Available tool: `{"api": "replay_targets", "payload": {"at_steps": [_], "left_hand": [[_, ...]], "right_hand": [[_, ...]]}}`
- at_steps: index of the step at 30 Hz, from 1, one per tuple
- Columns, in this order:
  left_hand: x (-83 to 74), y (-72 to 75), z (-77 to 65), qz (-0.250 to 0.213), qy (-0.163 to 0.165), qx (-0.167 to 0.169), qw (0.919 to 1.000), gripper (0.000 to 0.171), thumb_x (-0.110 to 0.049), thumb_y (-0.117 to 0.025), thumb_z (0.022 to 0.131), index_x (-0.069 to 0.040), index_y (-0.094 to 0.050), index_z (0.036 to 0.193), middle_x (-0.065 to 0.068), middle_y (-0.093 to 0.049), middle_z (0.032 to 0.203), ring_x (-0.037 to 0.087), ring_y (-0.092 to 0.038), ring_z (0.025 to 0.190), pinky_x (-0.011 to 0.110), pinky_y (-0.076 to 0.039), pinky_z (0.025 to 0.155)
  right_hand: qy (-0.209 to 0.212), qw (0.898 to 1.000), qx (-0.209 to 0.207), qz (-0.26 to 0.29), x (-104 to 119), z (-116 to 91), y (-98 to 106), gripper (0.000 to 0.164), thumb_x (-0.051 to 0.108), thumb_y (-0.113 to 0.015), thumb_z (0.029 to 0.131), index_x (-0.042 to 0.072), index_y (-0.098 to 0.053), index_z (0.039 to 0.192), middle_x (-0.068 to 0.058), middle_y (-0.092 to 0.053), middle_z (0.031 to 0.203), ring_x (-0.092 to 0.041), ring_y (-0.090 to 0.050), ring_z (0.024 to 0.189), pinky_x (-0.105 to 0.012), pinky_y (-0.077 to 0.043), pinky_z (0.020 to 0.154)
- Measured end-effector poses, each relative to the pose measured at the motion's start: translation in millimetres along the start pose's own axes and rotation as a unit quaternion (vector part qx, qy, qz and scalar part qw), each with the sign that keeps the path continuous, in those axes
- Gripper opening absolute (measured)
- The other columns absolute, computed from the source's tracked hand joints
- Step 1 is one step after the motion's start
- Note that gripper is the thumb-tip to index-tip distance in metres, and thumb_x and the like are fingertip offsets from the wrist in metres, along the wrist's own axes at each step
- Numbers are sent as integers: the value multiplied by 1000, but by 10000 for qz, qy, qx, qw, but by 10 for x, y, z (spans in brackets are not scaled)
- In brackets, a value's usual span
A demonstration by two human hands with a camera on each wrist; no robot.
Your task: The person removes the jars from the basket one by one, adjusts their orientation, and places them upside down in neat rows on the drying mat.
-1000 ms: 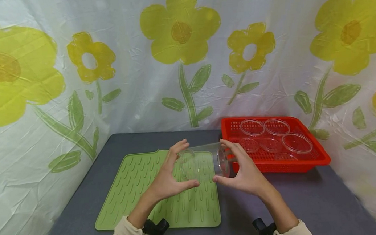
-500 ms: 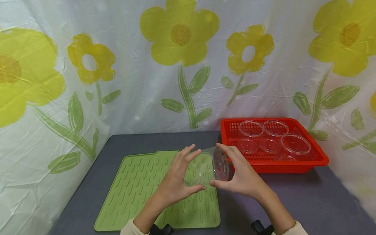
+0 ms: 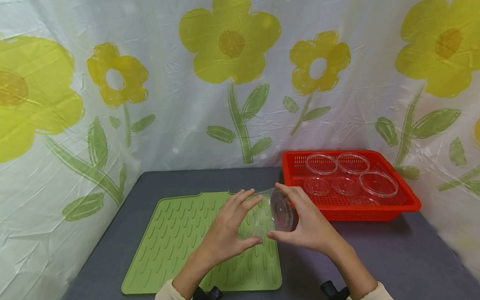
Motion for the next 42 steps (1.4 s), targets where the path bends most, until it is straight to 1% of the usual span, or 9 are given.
{"api": "replay_targets", "payload": {"at_steps": [8, 17, 22, 27, 29, 32, 36, 39, 42], "left_hand": [[25, -7, -21, 138, 13, -20, 9999, 104, -36, -96, 70, -23, -38, 156, 7, -43, 159, 31, -44, 146, 57, -43, 113], [60, -5, -61, -37, -3, -149, 9999, 103, -34, -95, 72, -21, -37, 156, 7, -44, 158, 29, -44, 145, 55, -42, 115], [97, 9, -83, -313, 135, -177, 9993, 103, -31, -95, 72, -21, -36, 157, 6, -43, 159, 27, -43, 146, 54, -41, 116], [154, 25, -122, -814, 441, -267, 9953, 104, -26, -94, 74, -20, -34, 158, 6, -40, 161, 26, -42, 147, 52, -42, 115], [184, 37, -138, -1084, 614, -359, 9916, 105, -24, -94, 75, -21, -31, 159, 5, -39, 161, 25, -40, 148, 50, -43, 115], [241, 41, -167, -1501, 921, -469, 9832, 106, -23, -92, 76, -24, -28, 161, 3, -37, 162, 23, -38, 150, 50, -44, 115], [312, 19, -221, -2087, 1346, -522, 9673, 105, -22, -91, 77, -27, -28, 160, -3, -36, 163, 22, -38, 150, 55, -41, 116], [349, -12, -266, -2465, 1619, -503, 9542, 103, -22, -91, 78, -29, -28, 160, -6, -36, 162, 22, -37, 151, 59, -38, 116], [365, -37, -304, -2707, 1786, -495, 9447, 102, -24, -90, 79, -34, -28, 159, -8, -36, 162, 23, -34, 153, 61, -36, 117]], "right_hand": [[56, 10000, 22, -58, 31, 16, -22, 107, 32, -94, 71, 23, -34, 158, -3, -50, 143, -17, -53, 122, -48, -58, 92], [85, 10000, 4, -13, 46, 18, -43, 108, 33, -93, 72, 22, -32, 160, -5, -48, 147, -19, -51, 126, -52, -56, 93], [20, 9998, -52, 206, 31, 19, -54, 108, 31, -93, 73, 23, -30, 160, -6, -47, 148, -21, -51, 124, -50, -56, 91], [-137, 9981, -88, 592, -15, -1, -82, 110, 26, -92, 74, 25, -27, 162, -10, -44, 154, -29, -49, 131, -55, -55, 92], [-243, 9967, -59, 767, -40, -10, -107, 109, 26, -91, 76, 27, -25, 162, -11, -40, 158, -34, -45, 135, -60, -53, 93], [-429, 9935, 9, 1055, -79, -18, -156, 107, 26, -88, 79, 29, -22, 163, -12, -34, 163, -39, -42, 139, -68, -50, 94], [-591, 9857, 143, 1572, -115, -18, -234, 105, 21, -85, 82, 29, -19, 163, -14, -34, 162, -43, -46, 138, -75, -41, 102], [-613, 9782, 234, 1973, -125, -17, -288, 104, 17, -83, 83, 25, -17, 164, -16, -37, 159, -44, -47, 138, -76, -35, 107], [-564, 9749, 257, 2138, -118, -14, -331, 103, 15, -82, 83, 24, -18, 163, -15, -40, 158, -40, -47, 139, -70, -37, 110]]}}
Point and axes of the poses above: each hand's wrist, its own z-axis towards the middle knuckle, its own y-axis out of the back of the hand, x = y × z, the point moved 10 cm from there along z, towards the middle knuckle
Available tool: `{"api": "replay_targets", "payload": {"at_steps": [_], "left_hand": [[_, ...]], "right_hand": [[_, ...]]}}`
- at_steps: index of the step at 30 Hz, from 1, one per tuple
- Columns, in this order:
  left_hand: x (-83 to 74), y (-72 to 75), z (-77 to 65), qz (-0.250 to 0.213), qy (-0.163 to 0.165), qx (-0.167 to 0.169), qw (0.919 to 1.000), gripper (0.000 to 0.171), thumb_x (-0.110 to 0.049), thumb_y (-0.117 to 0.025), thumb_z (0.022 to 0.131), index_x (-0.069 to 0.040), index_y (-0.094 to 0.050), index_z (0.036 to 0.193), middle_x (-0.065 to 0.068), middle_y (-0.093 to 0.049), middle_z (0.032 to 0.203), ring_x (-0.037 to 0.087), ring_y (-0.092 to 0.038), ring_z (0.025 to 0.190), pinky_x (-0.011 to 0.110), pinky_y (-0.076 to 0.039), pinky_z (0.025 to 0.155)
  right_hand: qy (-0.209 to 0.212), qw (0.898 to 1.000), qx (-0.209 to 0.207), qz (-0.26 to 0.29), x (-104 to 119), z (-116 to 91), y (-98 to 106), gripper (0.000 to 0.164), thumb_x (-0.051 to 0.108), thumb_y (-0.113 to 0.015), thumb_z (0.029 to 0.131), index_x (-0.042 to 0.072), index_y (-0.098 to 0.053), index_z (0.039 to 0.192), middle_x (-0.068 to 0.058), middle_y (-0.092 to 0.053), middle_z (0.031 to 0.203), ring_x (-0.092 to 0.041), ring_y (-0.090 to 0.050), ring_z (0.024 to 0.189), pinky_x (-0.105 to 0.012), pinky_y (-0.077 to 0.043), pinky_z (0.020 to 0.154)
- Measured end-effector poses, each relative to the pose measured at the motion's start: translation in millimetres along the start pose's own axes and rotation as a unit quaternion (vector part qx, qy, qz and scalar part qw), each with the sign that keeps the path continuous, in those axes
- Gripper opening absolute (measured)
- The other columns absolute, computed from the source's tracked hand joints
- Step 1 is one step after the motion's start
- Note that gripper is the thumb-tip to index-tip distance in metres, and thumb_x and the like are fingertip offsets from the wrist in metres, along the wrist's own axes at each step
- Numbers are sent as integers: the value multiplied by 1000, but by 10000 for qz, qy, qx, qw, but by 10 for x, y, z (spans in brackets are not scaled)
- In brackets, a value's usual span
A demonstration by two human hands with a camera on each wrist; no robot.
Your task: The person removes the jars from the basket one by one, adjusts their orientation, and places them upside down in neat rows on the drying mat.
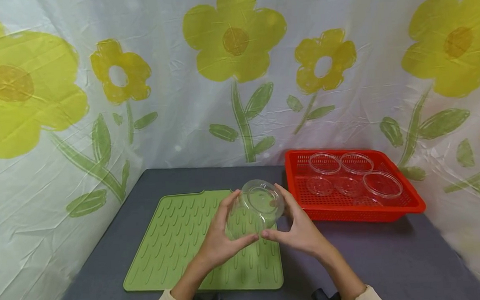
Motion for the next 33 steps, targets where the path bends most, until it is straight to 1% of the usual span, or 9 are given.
{"api": "replay_targets", "payload": {"at_steps": [2, 4, 7, 9, 13, 16, 24, 28, 33], "left_hand": [[18, -3, -19, -93, 61, -7, 9999, 101, -25, -89, 80, -37, -26, 159, -8, -36, 162, 24, -32, 153, 62, -34, 117], [30, -7, -35, -156, 84, -13, 9998, 101, -27, -89, 81, -39, -25, 159, -8, -36, 162, 24, -31, 154, 63, -33, 117], [42, -7, -56, -245, 110, -15, 9996, 100, -28, -88, 82, -34, -26, 160, -7, -35, 163, 25, -29, 155, 64, -32, 118], [45, -5, -67, -298, 113, -11, 9995, 100, -28, -88, 82, -31, -27, 160, -6, -34, 163, 26, -29, 155, 64, -31, 118], [50, -5, -81, -383, 100, 19, 9992, 100, -28, -88, 82, -31, -26, 160, -3, -35, 164, 29, -30, 155, 62, -31, 119], [52, -6, -83, -492, 86, 46, 9987, 100, -26, -87, 82, -32, -25, 160, -1, -35, 164, 31, -30, 154, 63, -31, 119], [88, 11, -86, -610, 120, 61, 9981, 103, -23, -89, 80, -23, -25, 161, 0, -33, 165, 31, -32, 153, 64, -32, 118], [118, 49, -99, -436, 194, 51, 9988, 103, -27, -89, 80, -23, -25, 161, -1, -33, 165, 31, -34, 152, 61, -35, 118], [229, 179, -144, -138, 267, 59, 9995, 98, -32, -86, 84, -33, -24, 160, -1, -32, 165, 29, -35, 152, 61, -35, 117]], "right_hand": [[59, 10000, -6, 28, 2, 4, -28, 102, 14, -83, 83, 25, -20, 163, -14, -43, 156, -33, -51, 137, -60, -43, 110], [125, 9998, -2, 127, 3, 11, -59, 100, 12, -82, 84, 27, -22, 162, -12, -44, 157, -21, -52, 136, -44, -47, 110], [214, 9992, -35, 345, 6, 20, -96, 97, 8, -81, 84, 26, -25, 161, -12, -44, 157, -3, -52, 133, -23, -46, 107], [266, 9985, -67, 471, 9, 24, -115, 95, 6, -80, 85, 24, -26, 160, -13, -44, 158, 3, -51, 132, -17, -44, 106], [382, 9974, -146, 591, 35, 29, -139, 93, 2, -79, 85, 16, -27, 160, -15, -44, 157, 3, -51, 132, -14, -41, 107], [424, 9971, -207, 600, 51, 31, -150, 91, 1, -79, 85, 14, -28, 159, -15, -45, 156, 0, -52, 132, -13, -40, 108], [435, 9966, -333, 608, 56, 56, -162, 88, 2, -81, 84, 16, -33, 157, -14, -48, 154, -23, -55, 132, -13, -40, 108], [425, 9966, -372, 604, 51, 67, -148, 88, 1, -81, 83, 15, -34, 156, -13, -49, 153, -20, -55, 132, -16, -42, 108], [427, 9965, -420, 576, 54, 81, -112, 88, 1, -81, 83, 18, -36, 156, -11, -51, 152, -16, -57, 131, -17, -43, 108]]}}
Point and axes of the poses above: each hand's wrist, its own z-axis towards the middle knuckle, its own y-axis out of the back of the hand, x = y × z, the point moved 10 cm from there along z, towards the middle knuckle
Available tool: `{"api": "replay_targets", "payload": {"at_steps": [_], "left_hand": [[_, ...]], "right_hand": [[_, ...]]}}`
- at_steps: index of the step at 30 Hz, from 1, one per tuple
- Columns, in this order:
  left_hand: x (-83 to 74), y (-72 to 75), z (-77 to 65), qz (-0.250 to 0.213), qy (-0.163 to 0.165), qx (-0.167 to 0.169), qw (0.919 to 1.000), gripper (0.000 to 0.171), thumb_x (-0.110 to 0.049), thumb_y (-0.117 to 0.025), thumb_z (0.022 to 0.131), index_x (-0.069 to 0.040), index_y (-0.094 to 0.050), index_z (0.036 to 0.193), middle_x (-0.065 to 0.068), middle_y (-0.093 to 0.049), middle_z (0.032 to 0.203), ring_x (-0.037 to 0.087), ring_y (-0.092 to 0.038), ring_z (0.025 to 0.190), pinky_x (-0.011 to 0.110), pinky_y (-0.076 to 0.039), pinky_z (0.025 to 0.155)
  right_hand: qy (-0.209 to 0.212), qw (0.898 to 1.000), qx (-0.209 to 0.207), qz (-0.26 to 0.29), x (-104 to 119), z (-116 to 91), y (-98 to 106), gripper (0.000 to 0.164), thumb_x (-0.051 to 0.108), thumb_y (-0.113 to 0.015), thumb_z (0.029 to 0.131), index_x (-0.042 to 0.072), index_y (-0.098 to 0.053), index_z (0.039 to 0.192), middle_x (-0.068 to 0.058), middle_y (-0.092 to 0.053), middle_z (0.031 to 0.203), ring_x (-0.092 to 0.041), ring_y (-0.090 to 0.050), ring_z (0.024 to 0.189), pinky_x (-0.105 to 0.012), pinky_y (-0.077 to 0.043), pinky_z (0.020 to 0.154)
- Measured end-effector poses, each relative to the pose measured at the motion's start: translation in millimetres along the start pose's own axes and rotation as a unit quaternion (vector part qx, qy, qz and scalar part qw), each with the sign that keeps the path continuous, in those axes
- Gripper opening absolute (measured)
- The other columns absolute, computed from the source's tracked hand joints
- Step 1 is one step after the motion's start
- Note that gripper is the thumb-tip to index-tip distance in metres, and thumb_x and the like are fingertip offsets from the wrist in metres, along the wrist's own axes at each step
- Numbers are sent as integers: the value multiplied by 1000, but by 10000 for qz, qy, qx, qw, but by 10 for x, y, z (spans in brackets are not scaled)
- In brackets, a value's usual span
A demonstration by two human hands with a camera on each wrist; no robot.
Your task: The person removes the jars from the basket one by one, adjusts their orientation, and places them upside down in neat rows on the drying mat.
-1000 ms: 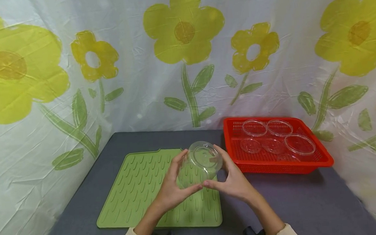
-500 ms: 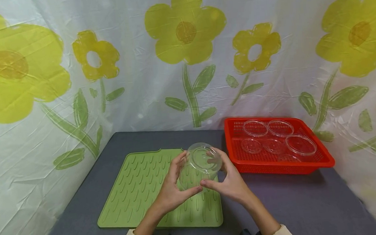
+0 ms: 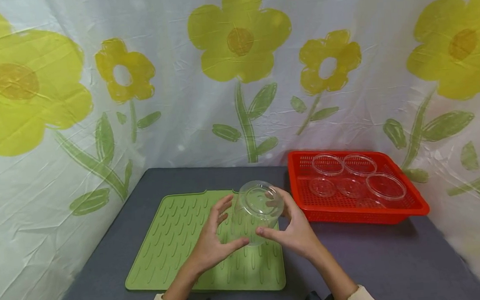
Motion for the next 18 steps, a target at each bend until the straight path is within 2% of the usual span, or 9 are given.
{"api": "replay_targets", "payload": {"at_steps": [2, 7, 11, 15, 18], "left_hand": [[65, 85, -23, 135, 48, -19, 9999, 94, -33, -83, 86, -36, -24, 159, -3, -31, 165, 29, -34, 152, 61, -35, 117], [289, 356, -69, 684, 350, -116, 9970, 79, -40, -74, 93, -31, -30, 158, 0, -26, 167, 34, -29, 154, 68, -36, 113], [509, 596, -90, 1284, 715, -70, 9891, 70, -48, -68, 96, -27, -37, 156, 2, -19, 170, 38, -25, 155, 72, -36, 109], [726, 822, -121, 2102, 1075, 172, 9716, 69, -50, -64, 98, -18, -41, 155, 14, -20, 169, 44, -24, 154, 72, -35, 111], [885, 951, -189, 2684, 1500, 564, 9499, 67, -49, -62, 100, -12, -44, 153, 23, -20, 167, 50, -20, 153, 77, -28, 111]], "right_hand": [[13, 10000, -12, 15, -2, 5, 11, 88, 1, -81, 82, 19, -36, 155, -11, -51, 151, -14, -56, 132, -15, -41, 108], [-12, 10000, -42, 24, -25, 12, 29, 88, 1, -82, 82, 20, -37, 155, -11, -51, 152, -8, -56, 132, -13, -40, 108], [-110, 9999, -49, 51, -55, 22, 25, 89, 2, -83, 81, 21, -37, 155, -8, -50, 153, -11, -55, 132, -13, -39, 109], [-188, 9998, -52, 22, -78, 35, 8, 91, 4, -84, 81, 18, -35, 156, -6, -50, 152, -15, -54, 132, -13, -38, 109], [-224, 9997, -43, -70, -95, 48, -12, 92, 6, -85, 81, 17, -35, 157, -5, -50, 150, -15, -54, 132, -13, -38, 109]]}}
Point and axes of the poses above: each hand's wrist, its own z-axis towards the middle knuckle, its own y-axis out of the back of the hand, x = y × z, the point moved 10 cm from there along z, towards the middle knuckle
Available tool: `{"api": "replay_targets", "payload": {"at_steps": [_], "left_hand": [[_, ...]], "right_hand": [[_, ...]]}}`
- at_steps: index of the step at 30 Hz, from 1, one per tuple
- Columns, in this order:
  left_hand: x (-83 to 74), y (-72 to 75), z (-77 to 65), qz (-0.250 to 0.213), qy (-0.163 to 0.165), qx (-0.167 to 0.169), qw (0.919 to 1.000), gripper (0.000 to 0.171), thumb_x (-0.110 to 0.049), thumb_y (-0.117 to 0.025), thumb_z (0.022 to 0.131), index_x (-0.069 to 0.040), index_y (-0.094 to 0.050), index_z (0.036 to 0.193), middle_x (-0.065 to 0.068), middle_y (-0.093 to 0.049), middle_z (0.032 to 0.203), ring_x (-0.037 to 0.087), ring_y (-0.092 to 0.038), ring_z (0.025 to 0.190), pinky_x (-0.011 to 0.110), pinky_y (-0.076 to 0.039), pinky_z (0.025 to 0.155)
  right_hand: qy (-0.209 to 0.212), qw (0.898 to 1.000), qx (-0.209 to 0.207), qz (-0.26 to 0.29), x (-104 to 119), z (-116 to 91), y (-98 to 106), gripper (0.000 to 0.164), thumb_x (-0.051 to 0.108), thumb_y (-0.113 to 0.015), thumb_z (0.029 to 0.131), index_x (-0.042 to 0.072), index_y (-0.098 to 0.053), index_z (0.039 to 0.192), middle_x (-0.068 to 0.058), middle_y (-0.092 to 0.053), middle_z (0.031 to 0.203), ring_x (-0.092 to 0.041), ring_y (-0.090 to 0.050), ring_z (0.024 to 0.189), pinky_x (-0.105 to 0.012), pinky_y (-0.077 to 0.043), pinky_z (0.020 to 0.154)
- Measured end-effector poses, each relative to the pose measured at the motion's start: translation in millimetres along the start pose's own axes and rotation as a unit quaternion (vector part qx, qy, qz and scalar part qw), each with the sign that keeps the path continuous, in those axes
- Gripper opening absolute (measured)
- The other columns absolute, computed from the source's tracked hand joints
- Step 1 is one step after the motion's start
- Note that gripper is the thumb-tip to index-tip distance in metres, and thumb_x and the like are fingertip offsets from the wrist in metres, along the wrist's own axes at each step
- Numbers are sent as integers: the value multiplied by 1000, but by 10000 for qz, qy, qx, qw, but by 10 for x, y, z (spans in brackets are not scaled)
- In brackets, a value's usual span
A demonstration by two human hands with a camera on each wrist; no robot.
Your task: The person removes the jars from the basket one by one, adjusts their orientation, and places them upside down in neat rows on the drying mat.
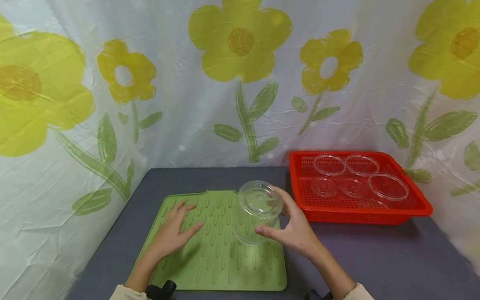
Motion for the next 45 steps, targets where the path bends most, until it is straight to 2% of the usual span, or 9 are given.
{"api": "replay_targets", "payload": {"at_steps": [4, 6, 9, 13, 17, 21, 26, 37, 45], "left_hand": [[216, -27, -112, 437, 501, 756, 9949, 66, -46, -63, 99, -8, -47, 150, 30, -20, 165, 58, -13, 151, 84, -18, 108], [290, -50, -183, 493, 722, 1055, 9906, 67, -45, -65, 98, -7, -46, 151, 32, -19, 165, 62, -11, 149, 86, -15, 107], [368, -88, -272, 612, 962, 1324, 9846, 71, -46, -68, 96, -7, -46, 151, 34, -20, 163, 66, -9, 147, 88, -12, 105], [423, -150, -341, 671, 1105, 1536, 9796, 75, -46, -71, 93, -7, -45, 152, 35, -20, 163, 69, -6, 146, 89, -9, 105], [443, -175, -364, 758, 1185, 1545, 9779, 79, -47, -74, 90, -8, -45, 152, 33, -21, 163, 69, -7, 146, 89, -10, 105], [469, -187, -379, 838, 1254, 1520, 9768, 81, -49, -74, 89, -10, -44, 153, 31, -21, 164, 67, -7, 147, 88, -10, 106], [510, -200, -391, 827, 1264, 1486, 9773, 82, -50, -74, 89, -12, -43, 154, 29, -21, 165, 66, -7, 147, 88, -11, 106], [558, -129, -403, 924, 1212, 1090, 9823, 81, -51, -79, 85, -14, -47, 150, 28, -30, 156, 64, -16, 147, 86, -17, 105], [505, -190, -409, 1035, 1104, 1042, 9830, 79, -51, -79, 85, -13, -50, 148, 27, -34, 154, 61, -22, 146, 84, -22, 106]], "right_hand": [[61, 9999, -17, -136, -11, 27, -29, 91, 8, -86, 81, 20, -36, 156, -6, -52, 146, -24, -55, 131, -19, -42, 108], [60, 9998, -55, -193, -18, 45, -38, 90, 10, -86, 81, 22, -37, 155, -5, -53, 145, -29, -56, 129, -23, -44, 106], [30, 9996, -122, -262, -11, 74, -63, 90, 12, -87, 80, 22, -38, 155, -3, -53, 144, -30, -57, 127, -30, -47, 104], [-1, 9993, -199, -311, 11, 122, -115, 90, 14, -88, 79, 23, -39, 154, -3, -52, 143, -31, -57, 126, -30, -49, 101], [-47, 9990, -229, -372, 7, 195, -196, 91, 16, -89, 78, 23, -39, 154, -5, -51, 144, -31, -57, 127, -30, -50, 99], [-140, 9983, -272, -490, -26, 282, -293, 91, 20, -89, 78, 23, -39, 154, -6, -51, 146, -28, -57, 129, -38, -51, 100], [-209, 9978, -372, -511, -67, 385, -439, 91, 23, -90, 78, 23, -40, 154, -9, -54, 145, -28, -60, 123, -48, -49, 102], [-656, 9956, -376, -547, -185, 633, -859, 97, 29, -92, 74, 22, -39, 155, -12, -57, 141, -32, -62, 111, -45, -53, 94], [-537, 9973, -275, -411, -278, 743, -1108, 98, 28, -91, 77, 16, -35, 157, -12, -55, 144, -28, -55, 126, -50, -53, 95]]}}
Point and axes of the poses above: each hand's wrist, its own z-axis towards the middle knuckle, its own y-axis out of the back of the hand, x = y × z, the point moved 10 cm from there along z, towards the middle knuckle
